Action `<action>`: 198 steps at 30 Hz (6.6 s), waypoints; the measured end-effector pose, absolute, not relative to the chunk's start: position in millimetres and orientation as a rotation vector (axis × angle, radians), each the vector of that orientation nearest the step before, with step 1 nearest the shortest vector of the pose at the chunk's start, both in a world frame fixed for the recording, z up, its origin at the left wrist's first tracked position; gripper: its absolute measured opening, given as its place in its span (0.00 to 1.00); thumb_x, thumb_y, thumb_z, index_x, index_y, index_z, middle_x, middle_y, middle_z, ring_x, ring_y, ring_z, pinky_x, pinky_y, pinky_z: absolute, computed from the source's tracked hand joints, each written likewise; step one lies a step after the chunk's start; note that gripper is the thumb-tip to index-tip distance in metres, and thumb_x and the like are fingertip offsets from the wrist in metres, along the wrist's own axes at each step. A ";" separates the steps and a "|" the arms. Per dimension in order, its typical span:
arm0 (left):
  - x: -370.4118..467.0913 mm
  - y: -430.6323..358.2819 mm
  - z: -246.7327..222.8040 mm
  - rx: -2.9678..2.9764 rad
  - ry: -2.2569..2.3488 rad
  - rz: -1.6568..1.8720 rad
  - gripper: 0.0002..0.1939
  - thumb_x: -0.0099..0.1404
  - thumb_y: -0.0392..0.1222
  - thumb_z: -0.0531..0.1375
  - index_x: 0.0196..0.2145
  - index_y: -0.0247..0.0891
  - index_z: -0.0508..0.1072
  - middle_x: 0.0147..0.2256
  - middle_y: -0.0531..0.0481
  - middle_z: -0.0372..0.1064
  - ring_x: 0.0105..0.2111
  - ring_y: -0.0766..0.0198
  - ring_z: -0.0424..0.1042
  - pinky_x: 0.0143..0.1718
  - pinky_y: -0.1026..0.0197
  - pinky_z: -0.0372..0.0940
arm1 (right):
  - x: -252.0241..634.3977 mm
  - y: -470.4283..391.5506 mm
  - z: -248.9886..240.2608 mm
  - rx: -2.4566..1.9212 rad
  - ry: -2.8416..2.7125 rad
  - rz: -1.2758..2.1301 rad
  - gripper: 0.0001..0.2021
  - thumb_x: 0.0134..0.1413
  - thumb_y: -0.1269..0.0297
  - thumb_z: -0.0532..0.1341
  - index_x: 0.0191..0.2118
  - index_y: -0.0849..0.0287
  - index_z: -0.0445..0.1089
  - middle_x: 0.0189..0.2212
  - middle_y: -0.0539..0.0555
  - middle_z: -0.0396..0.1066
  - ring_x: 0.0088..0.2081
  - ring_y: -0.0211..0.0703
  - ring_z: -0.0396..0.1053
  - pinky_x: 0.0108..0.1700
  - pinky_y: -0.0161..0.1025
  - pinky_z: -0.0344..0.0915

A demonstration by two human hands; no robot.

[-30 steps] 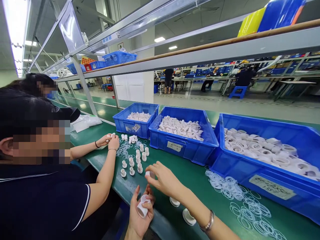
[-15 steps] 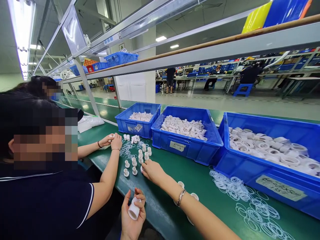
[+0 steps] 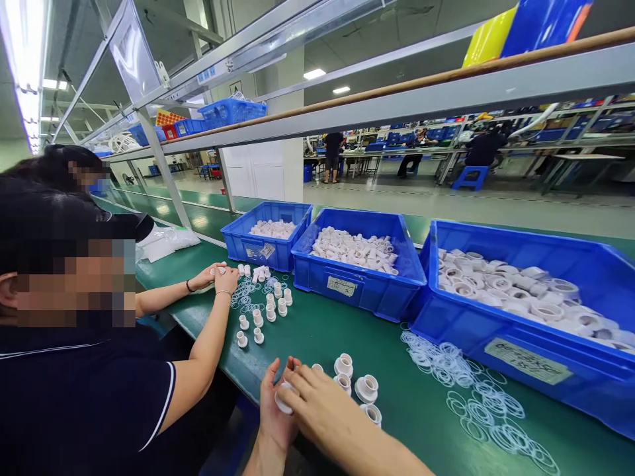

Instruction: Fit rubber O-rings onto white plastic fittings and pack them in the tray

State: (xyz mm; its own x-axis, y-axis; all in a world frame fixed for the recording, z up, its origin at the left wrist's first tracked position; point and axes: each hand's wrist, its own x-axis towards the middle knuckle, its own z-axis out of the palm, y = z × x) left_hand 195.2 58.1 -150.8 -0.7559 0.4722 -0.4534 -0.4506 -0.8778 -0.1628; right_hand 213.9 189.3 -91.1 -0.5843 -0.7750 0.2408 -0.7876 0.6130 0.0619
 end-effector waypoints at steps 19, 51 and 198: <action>189.5 47.3 -180.2 -0.410 0.145 2.729 0.12 0.66 0.45 0.61 0.37 0.31 0.75 0.35 0.48 0.72 0.29 0.68 0.67 0.28 0.66 0.60 | 117.1 196.5 -71.3 0.744 -2.666 0.843 0.06 0.60 0.69 0.59 0.41 0.55 0.61 0.37 0.51 0.64 0.39 0.44 0.66 0.42 0.40 0.64; 192.7 43.6 -173.9 -0.404 0.238 2.783 0.11 0.66 0.45 0.61 0.39 0.33 0.73 0.38 0.46 0.72 0.34 0.64 0.71 0.36 0.62 0.67 | 138.0 239.4 -100.5 0.762 -2.958 0.252 0.02 0.62 0.69 0.61 0.38 0.57 0.67 0.39 0.54 0.69 0.38 0.48 0.69 0.35 0.40 0.64; 105.8 186.7 -136.5 0.875 1.371 1.565 0.27 0.65 0.62 0.57 0.50 0.40 0.76 0.53 0.41 0.73 0.58 0.46 0.67 0.62 0.45 0.56 | 366.2 334.7 -137.5 -0.220 -2.787 0.159 0.08 0.69 0.68 0.48 0.38 0.53 0.62 0.35 0.50 0.65 0.25 0.40 0.69 0.25 0.35 0.60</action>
State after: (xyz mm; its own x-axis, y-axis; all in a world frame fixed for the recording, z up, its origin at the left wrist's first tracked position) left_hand 105.8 186.7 -136.5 -0.3879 0.9212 -0.0307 -0.1517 -0.0310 0.9879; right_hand 366.2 334.7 -137.5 -0.9303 0.1712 0.3244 0.1331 0.9817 -0.1363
